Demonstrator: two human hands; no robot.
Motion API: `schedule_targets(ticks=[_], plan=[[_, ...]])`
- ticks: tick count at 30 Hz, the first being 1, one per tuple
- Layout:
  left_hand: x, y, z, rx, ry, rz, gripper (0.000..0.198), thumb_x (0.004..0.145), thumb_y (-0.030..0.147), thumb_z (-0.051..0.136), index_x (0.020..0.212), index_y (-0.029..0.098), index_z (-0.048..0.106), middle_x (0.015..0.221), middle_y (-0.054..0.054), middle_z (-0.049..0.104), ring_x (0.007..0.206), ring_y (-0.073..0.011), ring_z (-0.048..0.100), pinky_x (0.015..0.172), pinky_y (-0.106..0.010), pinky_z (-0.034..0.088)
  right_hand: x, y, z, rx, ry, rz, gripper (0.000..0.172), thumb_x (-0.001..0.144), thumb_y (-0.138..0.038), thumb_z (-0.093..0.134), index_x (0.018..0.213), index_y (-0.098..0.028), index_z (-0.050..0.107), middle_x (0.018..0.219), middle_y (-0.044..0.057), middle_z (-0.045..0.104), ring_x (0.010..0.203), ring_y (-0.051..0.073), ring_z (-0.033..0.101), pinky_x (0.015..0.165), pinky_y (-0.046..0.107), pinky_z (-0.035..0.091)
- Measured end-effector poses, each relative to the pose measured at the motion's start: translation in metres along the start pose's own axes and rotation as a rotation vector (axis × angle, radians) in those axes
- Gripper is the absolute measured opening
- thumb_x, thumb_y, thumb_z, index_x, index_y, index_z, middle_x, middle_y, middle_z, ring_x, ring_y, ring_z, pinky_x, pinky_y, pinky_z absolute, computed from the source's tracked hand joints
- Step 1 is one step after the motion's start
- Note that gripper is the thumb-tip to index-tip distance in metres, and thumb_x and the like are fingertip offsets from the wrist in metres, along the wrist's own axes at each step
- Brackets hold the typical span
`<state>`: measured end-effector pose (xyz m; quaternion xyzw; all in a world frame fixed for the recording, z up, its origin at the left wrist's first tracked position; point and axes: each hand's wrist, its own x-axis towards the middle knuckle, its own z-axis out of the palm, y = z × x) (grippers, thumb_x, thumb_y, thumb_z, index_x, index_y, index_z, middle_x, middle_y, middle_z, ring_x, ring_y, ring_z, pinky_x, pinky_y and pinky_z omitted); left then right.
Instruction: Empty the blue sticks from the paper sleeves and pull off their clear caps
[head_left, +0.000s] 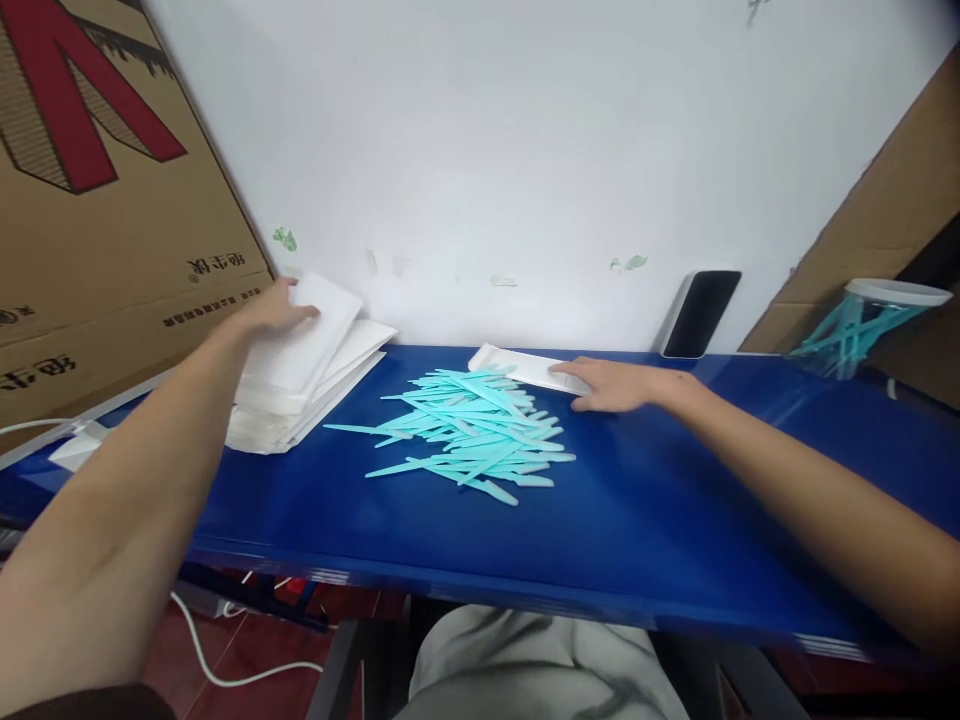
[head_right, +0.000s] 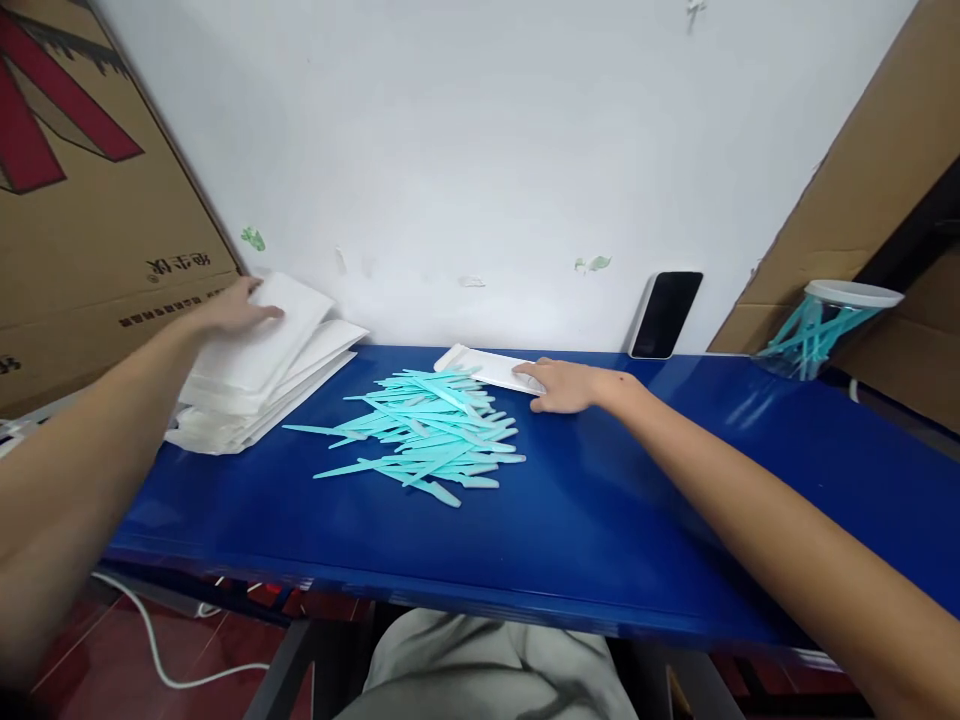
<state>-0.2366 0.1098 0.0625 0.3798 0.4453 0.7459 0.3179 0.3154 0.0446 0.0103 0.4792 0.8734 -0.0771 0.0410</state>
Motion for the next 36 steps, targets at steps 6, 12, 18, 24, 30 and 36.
schedule_targets(ticks=[6,12,18,24,30,36], plan=[[-0.046,-0.062,-0.008,0.743,0.032,0.117,0.016,0.07,0.012,0.074,0.083,0.019,0.067,0.11,-0.011,0.064,0.145,-0.0366,0.033,0.121,-0.054,0.02,-0.011,0.01,0.033,-0.197,0.208,0.022,0.054,0.093,-0.019,0.046,0.146,-0.014,0.052,0.136,0.018,0.065,0.116,0.034,0.065,0.09,0.042,0.05],[-0.069,-0.055,-0.013,1.609,-0.319,0.312,0.043,0.086,0.044,0.052,0.113,0.02,0.075,0.121,-0.016,0.068,0.12,-0.0391,0.057,0.105,-0.051,0.041,-0.007,0.011,0.04,-0.33,0.316,0.142,0.041,0.1,-0.039,0.042,0.124,-0.019,0.069,0.117,0.015,0.074,0.098,0.032,0.071,0.07,0.036,0.048],[-0.049,-0.033,0.002,1.695,-0.536,0.09,0.048,0.071,0.038,0.063,0.114,0.021,0.077,0.112,-0.008,0.076,0.104,-0.0327,0.068,0.091,-0.037,0.05,-0.001,0.02,0.043,-0.297,0.456,0.214,0.037,0.101,-0.032,0.038,0.111,-0.019,0.071,0.099,0.01,0.077,0.086,0.026,0.072,0.061,0.03,0.039],[-0.065,-0.015,0.061,1.313,-0.262,0.33,0.041,0.076,0.04,0.061,0.108,0.018,0.075,0.113,-0.011,0.073,0.106,-0.0312,0.067,0.095,-0.042,0.051,-0.008,0.026,0.049,-0.245,0.785,0.112,0.036,0.099,-0.026,0.043,0.116,-0.017,0.073,0.1,0.012,0.078,0.087,0.027,0.074,0.067,0.033,0.048],[-0.148,-0.011,0.14,0.58,-0.596,0.232,0.061,0.085,0.043,0.053,0.141,0.017,0.051,0.11,-0.01,0.071,0.08,-0.0186,0.07,0.081,-0.037,0.056,-0.017,0.009,0.05,-0.086,1.13,-0.273,0.026,0.097,-0.019,0.049,0.116,-0.017,0.067,0.1,0.01,0.077,0.084,0.023,0.074,0.074,0.033,0.057],[-0.254,-0.029,0.172,0.519,-1.001,0.379,0.093,0.067,0.04,0.084,0.15,0.019,0.046,0.138,-0.017,0.06,0.113,-0.0311,0.065,0.097,-0.045,0.053,-0.016,0.001,0.06,0.028,1.186,-0.449,0.043,0.094,-0.01,0.048,0.136,-0.023,0.049,0.122,0.012,0.071,0.109,0.024,0.071,0.089,0.038,0.06]])
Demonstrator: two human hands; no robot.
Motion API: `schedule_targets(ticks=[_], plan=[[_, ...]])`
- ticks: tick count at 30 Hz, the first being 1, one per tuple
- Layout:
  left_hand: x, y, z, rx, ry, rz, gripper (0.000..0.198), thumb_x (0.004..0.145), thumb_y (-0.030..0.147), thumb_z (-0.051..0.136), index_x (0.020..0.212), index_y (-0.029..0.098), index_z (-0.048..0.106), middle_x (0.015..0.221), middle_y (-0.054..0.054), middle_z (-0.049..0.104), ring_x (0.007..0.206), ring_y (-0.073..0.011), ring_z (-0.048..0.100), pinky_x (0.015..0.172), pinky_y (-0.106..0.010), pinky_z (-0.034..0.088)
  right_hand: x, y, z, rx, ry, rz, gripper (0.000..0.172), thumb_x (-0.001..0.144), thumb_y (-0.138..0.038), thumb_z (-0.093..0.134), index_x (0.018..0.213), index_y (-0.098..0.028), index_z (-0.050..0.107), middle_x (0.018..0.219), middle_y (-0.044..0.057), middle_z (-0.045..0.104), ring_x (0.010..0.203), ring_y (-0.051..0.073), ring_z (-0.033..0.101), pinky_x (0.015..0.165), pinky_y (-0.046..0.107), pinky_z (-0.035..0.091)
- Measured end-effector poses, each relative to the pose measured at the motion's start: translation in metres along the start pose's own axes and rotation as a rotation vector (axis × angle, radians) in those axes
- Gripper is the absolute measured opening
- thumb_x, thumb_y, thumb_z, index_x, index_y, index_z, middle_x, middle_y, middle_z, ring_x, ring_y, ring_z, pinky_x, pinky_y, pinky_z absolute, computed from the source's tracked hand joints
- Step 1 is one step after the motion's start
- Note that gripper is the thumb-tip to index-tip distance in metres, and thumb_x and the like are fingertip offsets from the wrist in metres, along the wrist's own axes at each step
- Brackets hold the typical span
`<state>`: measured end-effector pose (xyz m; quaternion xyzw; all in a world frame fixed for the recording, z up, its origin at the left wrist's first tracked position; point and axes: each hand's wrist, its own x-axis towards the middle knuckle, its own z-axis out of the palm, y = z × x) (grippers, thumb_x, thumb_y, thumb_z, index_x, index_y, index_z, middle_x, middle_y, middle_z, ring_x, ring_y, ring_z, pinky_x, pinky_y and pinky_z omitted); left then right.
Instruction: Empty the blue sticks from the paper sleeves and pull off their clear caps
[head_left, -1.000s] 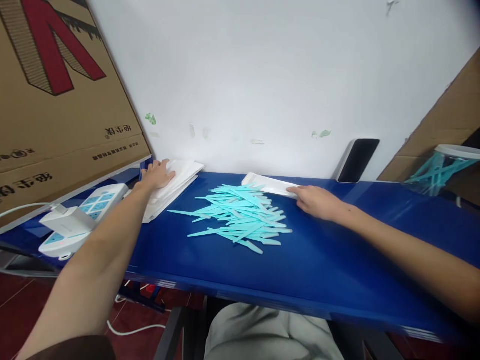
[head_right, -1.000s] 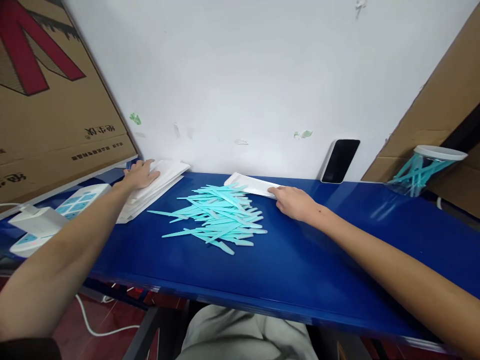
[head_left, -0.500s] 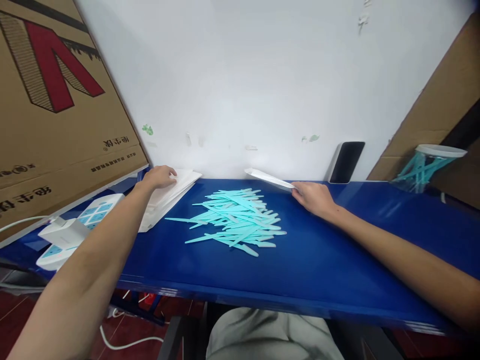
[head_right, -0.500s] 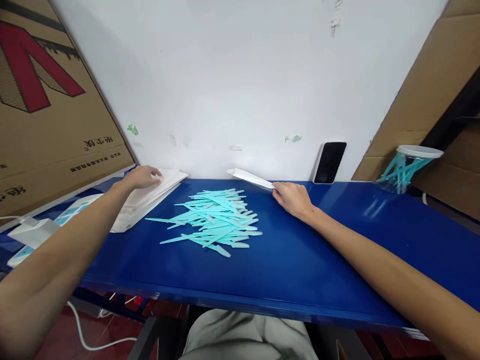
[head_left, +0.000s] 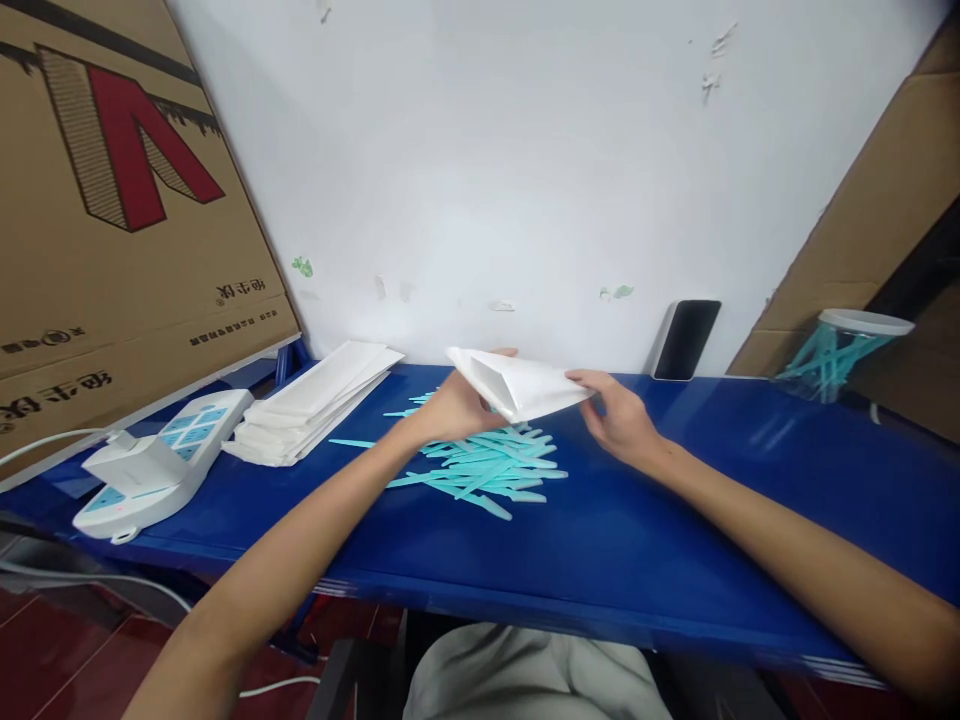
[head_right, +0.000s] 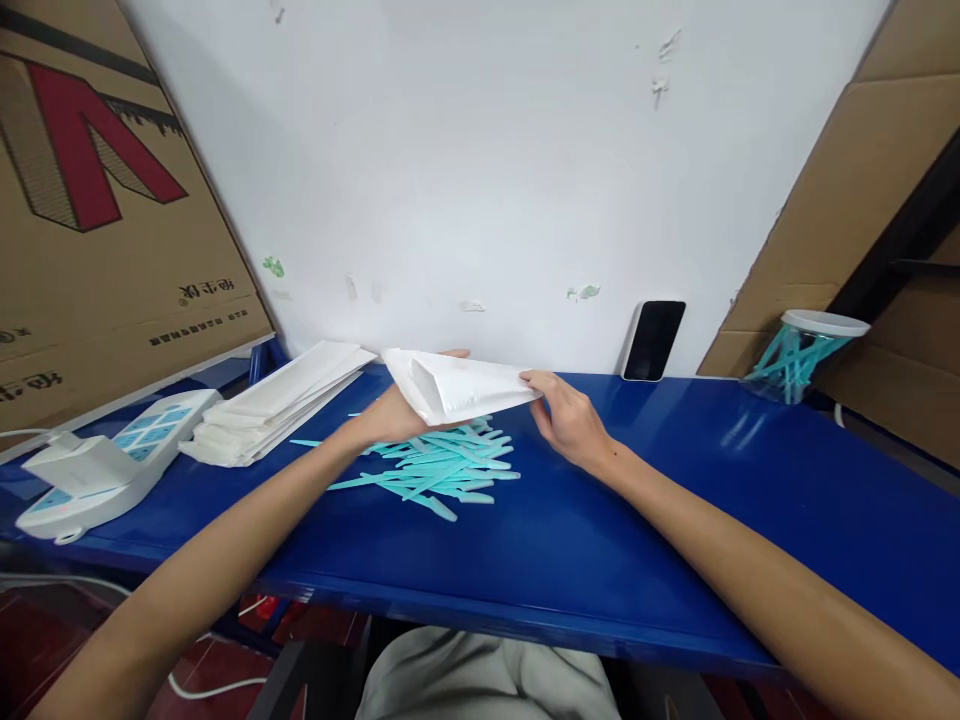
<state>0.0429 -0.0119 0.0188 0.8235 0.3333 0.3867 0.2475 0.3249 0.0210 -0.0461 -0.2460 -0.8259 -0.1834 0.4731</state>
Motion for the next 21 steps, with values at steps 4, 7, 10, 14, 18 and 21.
schedule_targets(ticks=[4,7,10,14,18,21], plan=[[-0.014,0.01,0.04,-0.039,0.041,0.008,0.083,0.078,0.046,0.078,0.151,0.026,0.044,0.132,-0.013,0.063,0.101,-0.0268,0.068,0.082,-0.041,0.059,-0.005,0.0,-0.001,0.094,-0.162,0.065,0.051,0.094,-0.018,0.051,0.144,-0.025,0.044,0.132,0.012,0.067,0.119,0.027,0.067,0.098,0.043,0.057],[-0.019,0.007,0.057,0.034,0.093,0.09,0.078,0.082,0.044,0.076,0.151,0.029,0.043,0.135,-0.012,0.058,0.118,-0.029,0.06,0.096,-0.043,0.055,-0.005,-0.006,-0.003,0.157,-0.293,0.193,0.057,0.095,-0.027,0.052,0.15,-0.027,0.039,0.144,0.011,0.06,0.13,0.03,0.06,0.107,0.048,0.052],[-0.021,0.004,0.066,0.083,0.044,0.087,0.08,0.086,0.038,0.072,0.156,0.03,0.034,0.141,-0.013,0.05,0.132,-0.0301,0.051,0.107,-0.046,0.049,-0.005,-0.012,0.001,0.208,-0.346,0.331,0.076,0.091,-0.037,0.058,0.158,-0.029,0.024,0.153,0.013,0.051,0.136,0.034,0.053,0.109,0.052,0.048],[-0.019,0.007,0.068,0.117,-0.059,0.106,0.074,0.091,0.034,0.065,0.157,0.03,0.032,0.154,-0.012,0.042,0.147,-0.0317,0.035,0.117,-0.05,0.04,-0.006,-0.015,0.011,0.234,-0.349,0.408,0.097,0.085,-0.042,0.066,0.162,-0.031,0.008,0.158,0.016,0.042,0.141,0.035,0.048,0.111,0.056,0.044],[-0.017,0.007,0.064,0.113,-0.051,0.158,0.056,0.097,0.033,0.057,0.15,0.03,0.041,0.156,-0.009,0.043,0.155,-0.0301,0.019,0.12,-0.051,0.035,-0.003,-0.017,0.012,0.191,-0.336,0.345,0.093,0.086,-0.04,0.065,0.162,-0.029,0.013,0.158,0.017,0.04,0.143,0.036,0.043,0.113,0.057,0.041],[-0.017,0.002,0.063,0.086,-0.038,0.209,0.068,0.092,0.038,0.064,0.154,0.031,0.036,0.158,-0.012,0.039,0.156,-0.0312,0.018,0.123,-0.052,0.03,0.003,-0.02,0.008,0.137,-0.325,0.309,0.088,0.087,-0.038,0.064,0.16,-0.028,0.017,0.155,0.019,0.043,0.141,0.038,0.046,0.11,0.058,0.044]])
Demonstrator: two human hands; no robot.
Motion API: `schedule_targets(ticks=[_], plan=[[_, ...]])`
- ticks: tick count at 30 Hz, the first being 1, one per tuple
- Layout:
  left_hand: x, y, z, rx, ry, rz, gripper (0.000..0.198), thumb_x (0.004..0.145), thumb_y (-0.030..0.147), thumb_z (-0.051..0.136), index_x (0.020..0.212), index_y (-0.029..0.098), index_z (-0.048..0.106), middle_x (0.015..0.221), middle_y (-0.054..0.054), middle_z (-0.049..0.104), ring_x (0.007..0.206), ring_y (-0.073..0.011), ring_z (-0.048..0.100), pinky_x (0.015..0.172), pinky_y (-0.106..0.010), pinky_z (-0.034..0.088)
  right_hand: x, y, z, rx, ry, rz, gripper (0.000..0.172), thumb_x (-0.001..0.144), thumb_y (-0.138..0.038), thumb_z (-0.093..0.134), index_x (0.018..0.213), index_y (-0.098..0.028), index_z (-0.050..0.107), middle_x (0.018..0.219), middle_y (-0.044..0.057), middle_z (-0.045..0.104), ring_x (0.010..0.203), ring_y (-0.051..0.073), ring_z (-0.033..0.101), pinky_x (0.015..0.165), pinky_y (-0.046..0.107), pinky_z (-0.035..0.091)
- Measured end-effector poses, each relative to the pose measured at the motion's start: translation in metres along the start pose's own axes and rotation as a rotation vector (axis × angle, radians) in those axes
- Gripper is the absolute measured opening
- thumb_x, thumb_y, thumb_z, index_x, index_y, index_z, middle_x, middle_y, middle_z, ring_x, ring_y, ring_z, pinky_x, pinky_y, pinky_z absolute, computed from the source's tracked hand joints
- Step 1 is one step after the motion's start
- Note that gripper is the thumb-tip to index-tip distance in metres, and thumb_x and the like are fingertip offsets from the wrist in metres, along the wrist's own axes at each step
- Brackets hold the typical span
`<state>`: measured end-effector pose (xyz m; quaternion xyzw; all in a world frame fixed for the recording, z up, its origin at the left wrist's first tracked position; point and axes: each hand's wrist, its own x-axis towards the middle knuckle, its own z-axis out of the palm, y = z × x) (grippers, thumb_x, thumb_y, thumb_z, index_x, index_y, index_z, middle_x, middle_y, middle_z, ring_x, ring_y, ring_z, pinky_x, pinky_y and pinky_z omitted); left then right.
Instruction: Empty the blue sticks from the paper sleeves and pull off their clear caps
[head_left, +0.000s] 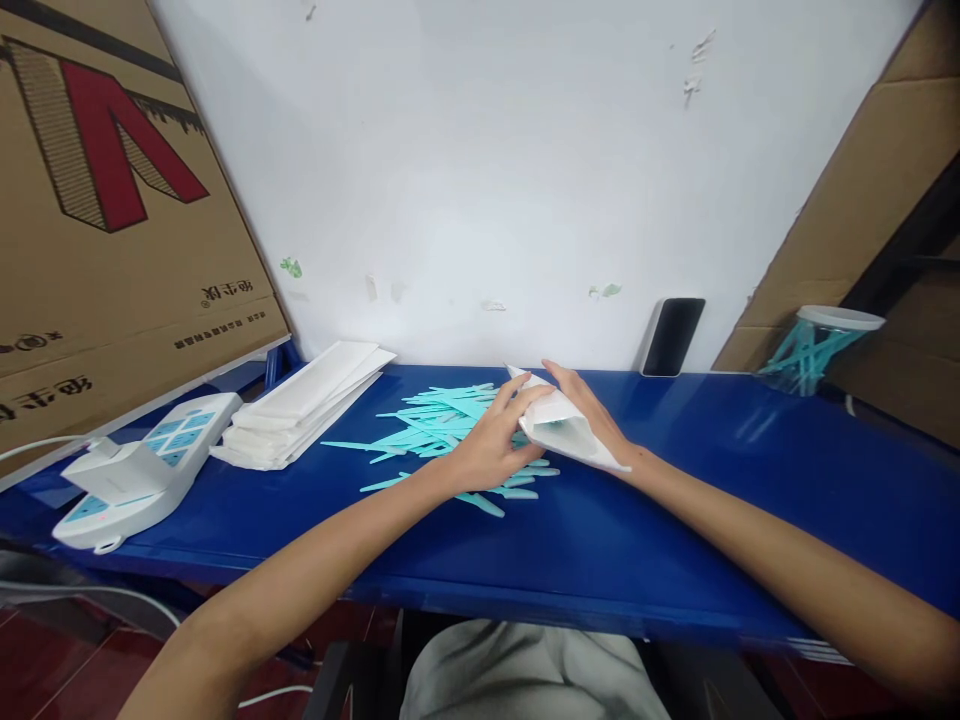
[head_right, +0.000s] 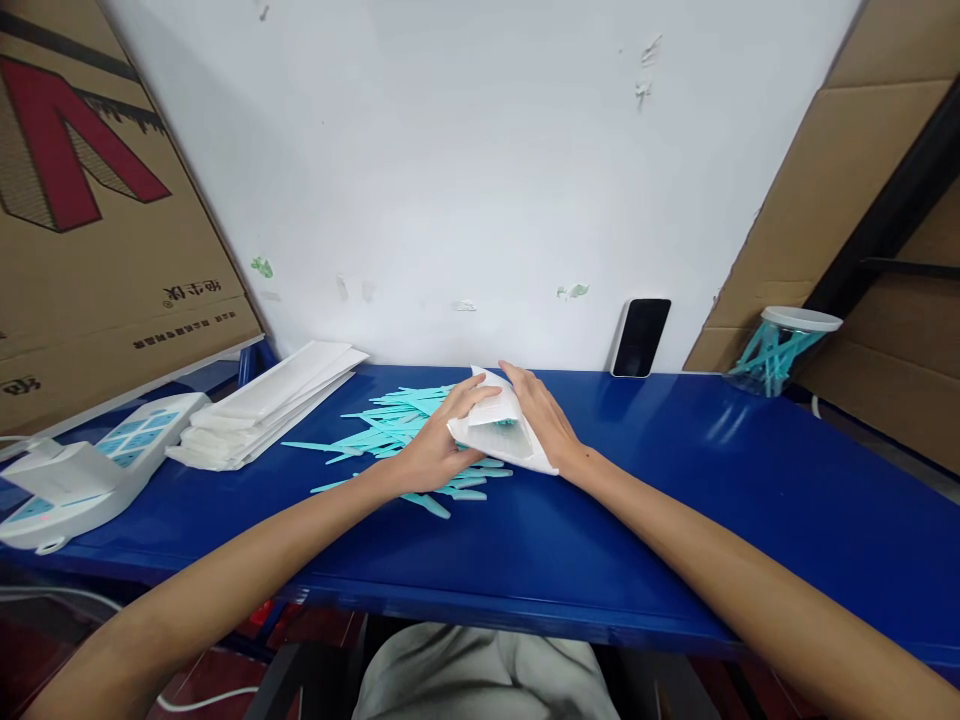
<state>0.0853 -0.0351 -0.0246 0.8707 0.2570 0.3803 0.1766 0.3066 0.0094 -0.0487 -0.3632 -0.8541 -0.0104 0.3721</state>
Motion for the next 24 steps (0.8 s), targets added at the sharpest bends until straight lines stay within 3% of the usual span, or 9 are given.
schedule_targets(ticks=[4,7,9,11,14,17,20,24], plan=[[0.003,0.0,0.006,-0.094,0.074,0.102,0.103,0.08,0.047,0.078,0.161,0.033,0.016,0.166,-0.014,0.023,0.155,-0.0362,0.021,0.125,-0.057,0.026,0.013,-0.016,-0.006,-0.11,0.104,-0.072,0.083,0.092,-0.031,0.058,0.161,-0.031,0.012,0.157,0.018,0.038,0.142,0.037,0.044,0.109,0.058,0.045],[0.012,0.009,0.009,-0.122,0.256,0.097,0.119,0.067,0.056,0.086,0.16,0.032,0.016,0.164,-0.014,0.028,0.153,-0.0377,0.023,0.125,-0.056,0.026,0.031,-0.035,-0.007,-0.233,0.211,-0.15,0.081,0.095,-0.023,0.052,0.162,-0.029,0.008,0.159,0.019,0.032,0.145,0.037,0.039,0.111,0.059,0.043],[0.017,0.015,0.006,-0.109,0.388,0.018,0.112,0.067,0.06,0.084,0.158,0.029,0.026,0.156,-0.014,0.042,0.151,-0.0366,0.03,0.125,-0.054,0.029,0.044,-0.049,-0.007,-0.266,0.234,-0.196,0.077,0.095,-0.02,0.049,0.162,-0.026,0.01,0.157,0.02,0.037,0.145,0.035,0.04,0.113,0.058,0.041],[0.019,0.018,-0.003,-0.132,0.462,-0.079,0.088,0.08,0.064,0.07,0.153,0.027,0.037,0.144,-0.013,0.055,0.146,-0.0333,0.04,0.122,-0.053,0.033,0.056,-0.059,-0.012,-0.25,0.213,-0.238,0.075,0.093,-0.019,0.05,0.16,-0.023,0.016,0.153,0.019,0.043,0.144,0.034,0.04,0.116,0.057,0.038],[0.015,0.012,-0.018,-0.282,0.421,-0.204,0.069,0.089,0.066,0.055,0.143,0.024,0.049,0.129,-0.011,0.066,0.138,-0.0308,0.05,0.118,-0.05,0.039,0.067,-0.068,-0.027,-0.175,0.079,-0.266,0.08,0.085,-0.026,0.06,0.157,-0.024,0.026,0.151,0.015,0.049,0.141,0.037,0.043,0.115,0.059,0.036],[0.01,0.003,-0.024,-0.506,0.4,-0.346,0.066,0.087,0.062,0.061,0.138,0.022,0.054,0.125,-0.01,0.068,0.132,-0.0316,0.054,0.113,-0.051,0.045,0.071,-0.069,-0.048,-0.07,-0.212,-0.178,0.089,0.077,-0.035,0.07,0.156,-0.026,0.028,0.138,0.012,0.061,0.113,0.034,0.065,0.09,0.047,0.055],[0.009,-0.002,-0.024,-0.724,0.43,-0.371,0.071,0.083,0.054,0.068,0.145,0.026,0.046,0.134,-0.01,0.063,0.129,-0.032,0.055,0.105,-0.052,0.051,0.071,-0.064,-0.065,-0.041,-0.425,-0.042,0.084,0.075,-0.033,0.069,0.151,-0.027,0.033,0.109,0.006,0.072,0.078,0.024,0.069,0.062,0.033,0.052],[0.011,-0.014,-0.043,-0.779,0.566,-0.305,0.081,0.086,0.049,0.065,0.155,0.036,0.024,0.143,-0.009,0.055,0.131,-0.0312,0.053,0.098,-0.05,0.053,0.082,-0.042,-0.081,-0.249,-0.441,0.021,0.067,0.074,-0.033,0.07,0.136,-0.024,0.048,0.097,0.007,0.072,0.074,0.023,0.066,0.058,0.03,0.046]])
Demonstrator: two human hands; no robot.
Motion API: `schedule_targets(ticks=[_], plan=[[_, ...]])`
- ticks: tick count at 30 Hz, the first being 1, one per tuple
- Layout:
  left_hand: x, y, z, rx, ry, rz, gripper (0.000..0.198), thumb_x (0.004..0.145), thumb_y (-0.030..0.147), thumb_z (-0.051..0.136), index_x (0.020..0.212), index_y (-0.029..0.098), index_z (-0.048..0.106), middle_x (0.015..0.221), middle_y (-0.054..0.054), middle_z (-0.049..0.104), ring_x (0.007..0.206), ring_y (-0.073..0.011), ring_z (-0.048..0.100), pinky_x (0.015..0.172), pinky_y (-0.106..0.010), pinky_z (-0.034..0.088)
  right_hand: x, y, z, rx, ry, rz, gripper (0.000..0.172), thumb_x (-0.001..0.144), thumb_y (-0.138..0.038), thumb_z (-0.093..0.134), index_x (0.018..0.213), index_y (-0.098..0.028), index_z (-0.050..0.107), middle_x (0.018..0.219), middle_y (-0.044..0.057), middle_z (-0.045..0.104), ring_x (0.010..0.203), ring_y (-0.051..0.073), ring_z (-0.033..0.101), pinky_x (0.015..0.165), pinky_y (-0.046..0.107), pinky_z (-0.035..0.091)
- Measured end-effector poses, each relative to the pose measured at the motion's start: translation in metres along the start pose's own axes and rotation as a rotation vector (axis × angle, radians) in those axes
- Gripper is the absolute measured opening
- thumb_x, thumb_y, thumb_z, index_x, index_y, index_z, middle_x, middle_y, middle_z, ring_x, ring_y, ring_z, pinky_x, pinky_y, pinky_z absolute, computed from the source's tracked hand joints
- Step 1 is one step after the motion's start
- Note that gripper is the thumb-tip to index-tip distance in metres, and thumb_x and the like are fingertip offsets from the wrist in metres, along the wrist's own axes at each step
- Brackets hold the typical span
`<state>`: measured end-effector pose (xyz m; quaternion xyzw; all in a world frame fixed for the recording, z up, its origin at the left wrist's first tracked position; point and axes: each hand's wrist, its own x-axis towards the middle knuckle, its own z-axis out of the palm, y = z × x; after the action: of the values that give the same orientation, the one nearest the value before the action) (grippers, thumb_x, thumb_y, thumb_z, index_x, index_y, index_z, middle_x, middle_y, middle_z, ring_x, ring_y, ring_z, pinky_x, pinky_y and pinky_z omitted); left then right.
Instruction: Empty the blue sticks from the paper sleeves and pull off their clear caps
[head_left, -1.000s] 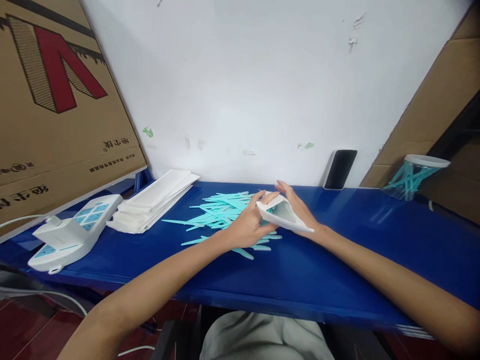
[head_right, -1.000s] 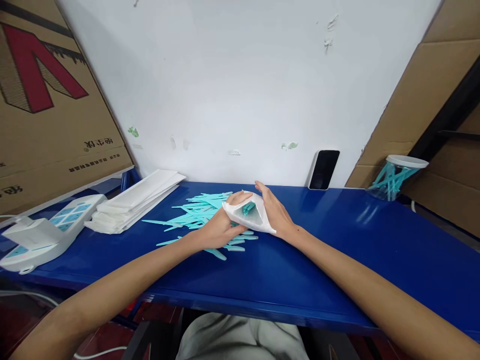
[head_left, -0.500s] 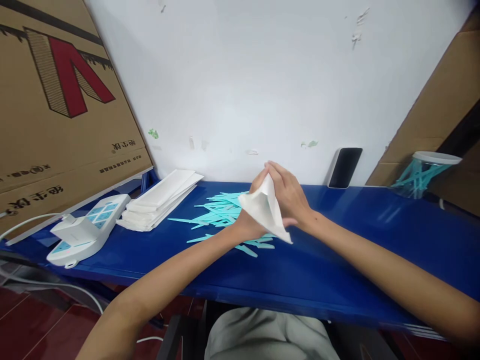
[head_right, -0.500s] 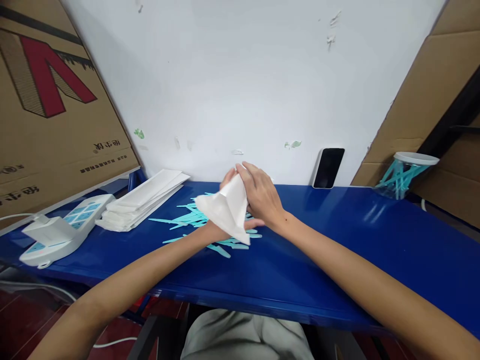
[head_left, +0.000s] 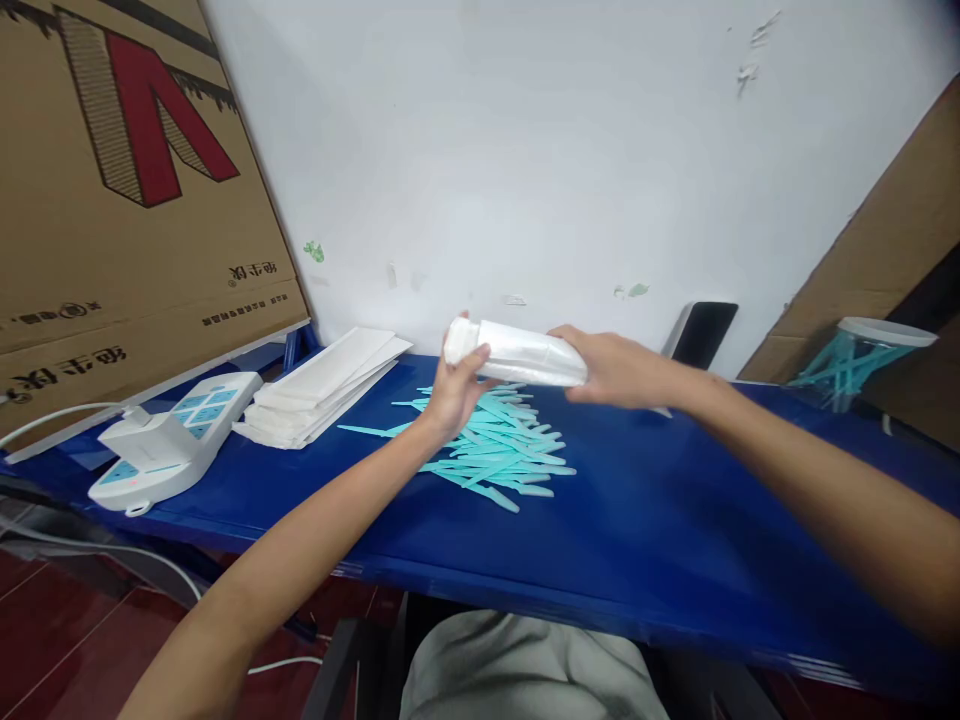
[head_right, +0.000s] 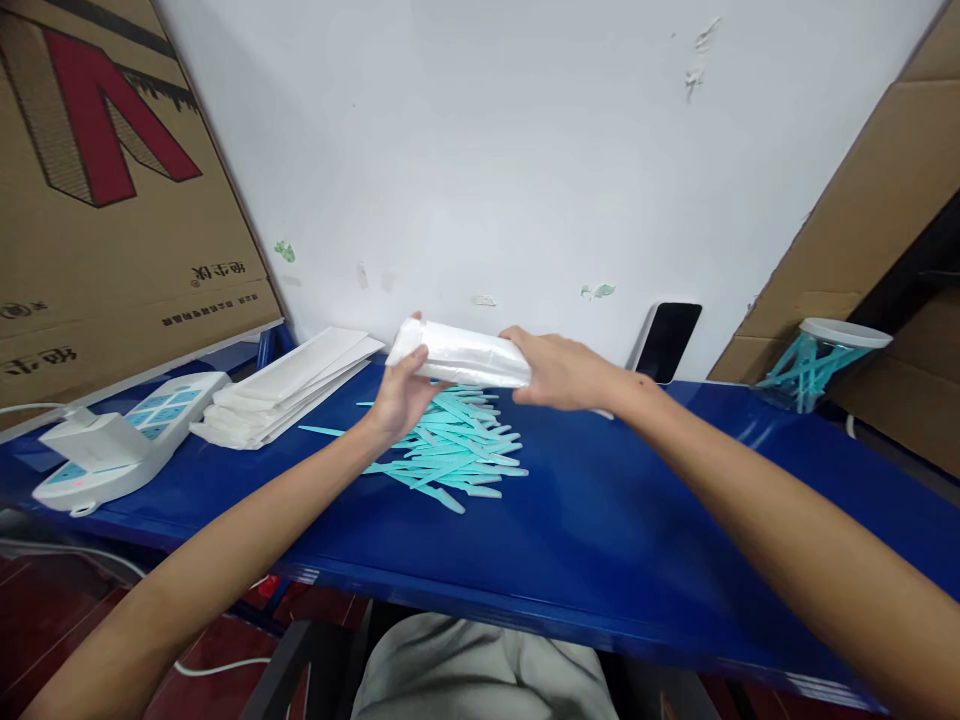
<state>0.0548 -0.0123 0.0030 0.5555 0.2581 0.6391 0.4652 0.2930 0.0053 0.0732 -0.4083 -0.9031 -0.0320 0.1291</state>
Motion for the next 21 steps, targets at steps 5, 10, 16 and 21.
schedule_targets(ticks=[5,10,16,21], plan=[[0.029,-0.007,-0.057,0.304,0.092,-0.008,0.068,0.086,0.047,0.059,0.148,0.03,0.039,0.144,-0.011,0.053,0.131,-0.0277,0.054,0.102,-0.043,0.05,0.049,0.034,-0.011,-0.247,-0.045,0.006,0.047,0.066,-0.048,0.082,0.104,-0.026,0.066,0.073,0.004,0.068,0.065,0.024,0.064,0.061,0.035,0.044],[0.039,-0.034,-0.094,0.333,0.118,-0.336,0.063,0.082,0.063,0.045,0.12,0.016,0.063,0.127,-0.016,0.066,0.119,-0.0284,0.064,0.097,-0.039,0.051,0.125,0.027,0.009,-0.363,-0.067,-0.098,0.039,0.07,-0.061,0.079,0.068,-0.024,0.065,0.065,0.004,0.065,0.073,0.026,0.067,0.067,0.04,0.047],[0.039,-0.048,-0.094,0.304,0.115,-0.359,0.055,0.079,0.061,0.053,0.102,0.013,0.069,0.103,-0.013,0.075,0.099,-0.026,0.071,0.096,-0.037,0.051,0.161,0.016,0.033,-0.331,0.125,-0.205,0.045,0.078,-0.066,0.069,0.066,-0.023,0.067,0.073,0.006,0.069,0.085,0.029,0.068,0.075,0.046,0.05],[0.037,-0.052,-0.096,0.461,0.046,-0.265,0.045,0.082,0.053,0.053,0.092,0.013,0.072,0.094,-0.011,0.076,0.094,-0.0256,0.07,0.092,-0.036,0.052,0.151,0.035,0.029,-0.361,-0.01,-0.197,0.05,0.072,-0.071,0.072,0.06,-0.022,0.066,0.066,0.005,0.065,0.077,0.028,0.068,0.07,0.047,0.05]])
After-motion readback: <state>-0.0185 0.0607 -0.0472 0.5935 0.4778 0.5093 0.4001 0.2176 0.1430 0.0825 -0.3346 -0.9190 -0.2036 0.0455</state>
